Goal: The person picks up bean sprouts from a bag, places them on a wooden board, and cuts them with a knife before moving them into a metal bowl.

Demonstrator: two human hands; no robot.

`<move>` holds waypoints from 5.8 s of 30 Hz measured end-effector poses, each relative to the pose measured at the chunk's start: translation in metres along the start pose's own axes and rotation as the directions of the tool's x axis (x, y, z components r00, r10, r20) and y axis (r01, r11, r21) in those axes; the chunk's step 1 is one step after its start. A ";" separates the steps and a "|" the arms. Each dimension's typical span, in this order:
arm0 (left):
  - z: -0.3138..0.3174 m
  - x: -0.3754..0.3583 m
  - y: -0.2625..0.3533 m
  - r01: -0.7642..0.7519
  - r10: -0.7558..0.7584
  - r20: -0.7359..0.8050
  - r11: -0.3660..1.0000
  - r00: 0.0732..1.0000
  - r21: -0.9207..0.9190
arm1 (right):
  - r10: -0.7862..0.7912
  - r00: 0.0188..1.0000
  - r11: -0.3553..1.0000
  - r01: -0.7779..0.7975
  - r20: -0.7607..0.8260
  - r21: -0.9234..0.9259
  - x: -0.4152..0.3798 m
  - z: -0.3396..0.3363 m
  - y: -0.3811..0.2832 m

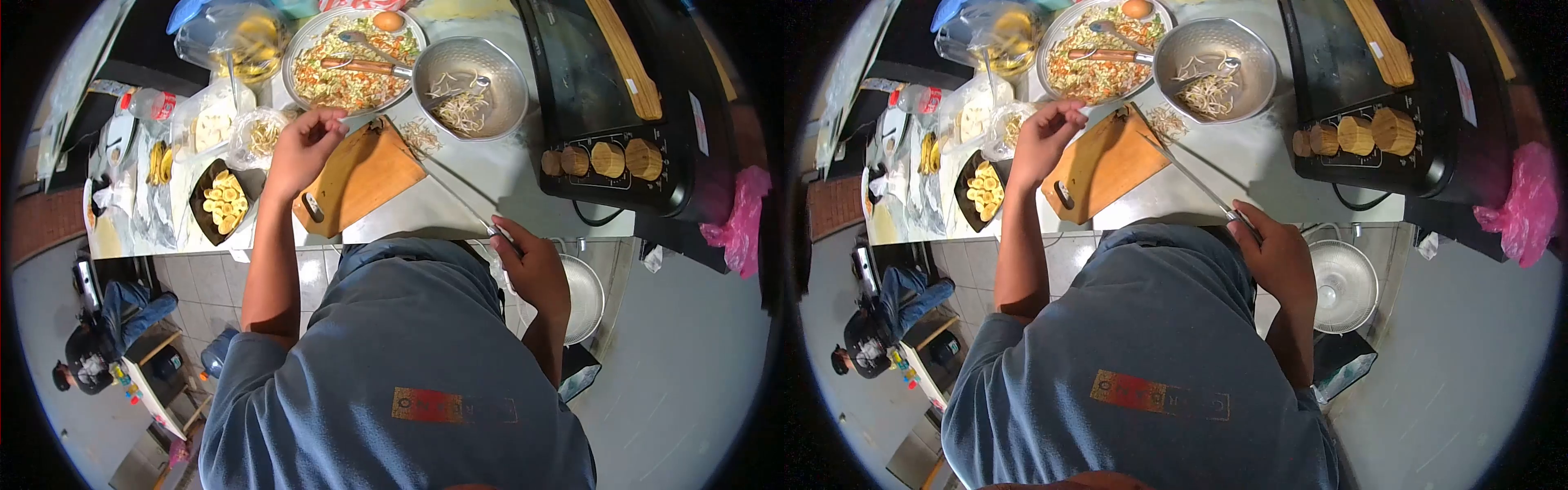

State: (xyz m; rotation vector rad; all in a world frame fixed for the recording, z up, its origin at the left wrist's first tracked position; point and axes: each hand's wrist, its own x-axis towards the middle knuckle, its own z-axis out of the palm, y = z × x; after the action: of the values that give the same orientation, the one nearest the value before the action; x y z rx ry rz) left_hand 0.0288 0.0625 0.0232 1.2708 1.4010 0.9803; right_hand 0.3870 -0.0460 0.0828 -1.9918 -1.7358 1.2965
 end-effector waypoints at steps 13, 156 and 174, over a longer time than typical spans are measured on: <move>-0.025 -0.085 -0.037 0.214 -0.165 -0.188 0.934 0.968 0.284 | -0.077 0.997 0.981 0.070 -0.027 -0.183 0.023 -0.003 -0.022; -0.081 0.015 0.008 0.300 -0.172 -0.261 0.267 0.950 0.916 | -0.378 0.925 0.898 0.359 0.027 0.255 0.069 0.007 0.005; -0.089 0.019 -0.007 0.301 -0.185 -0.254 0.306 0.949 0.903 | -0.400 0.916 0.874 0.380 0.008 0.303 0.076 0.012 0.006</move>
State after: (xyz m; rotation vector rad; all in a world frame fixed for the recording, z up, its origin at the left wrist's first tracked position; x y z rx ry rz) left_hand -0.0594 0.0841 0.0323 1.7175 2.3214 -0.1434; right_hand 0.3772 0.0145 0.0357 -1.3599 -1.7345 1.3927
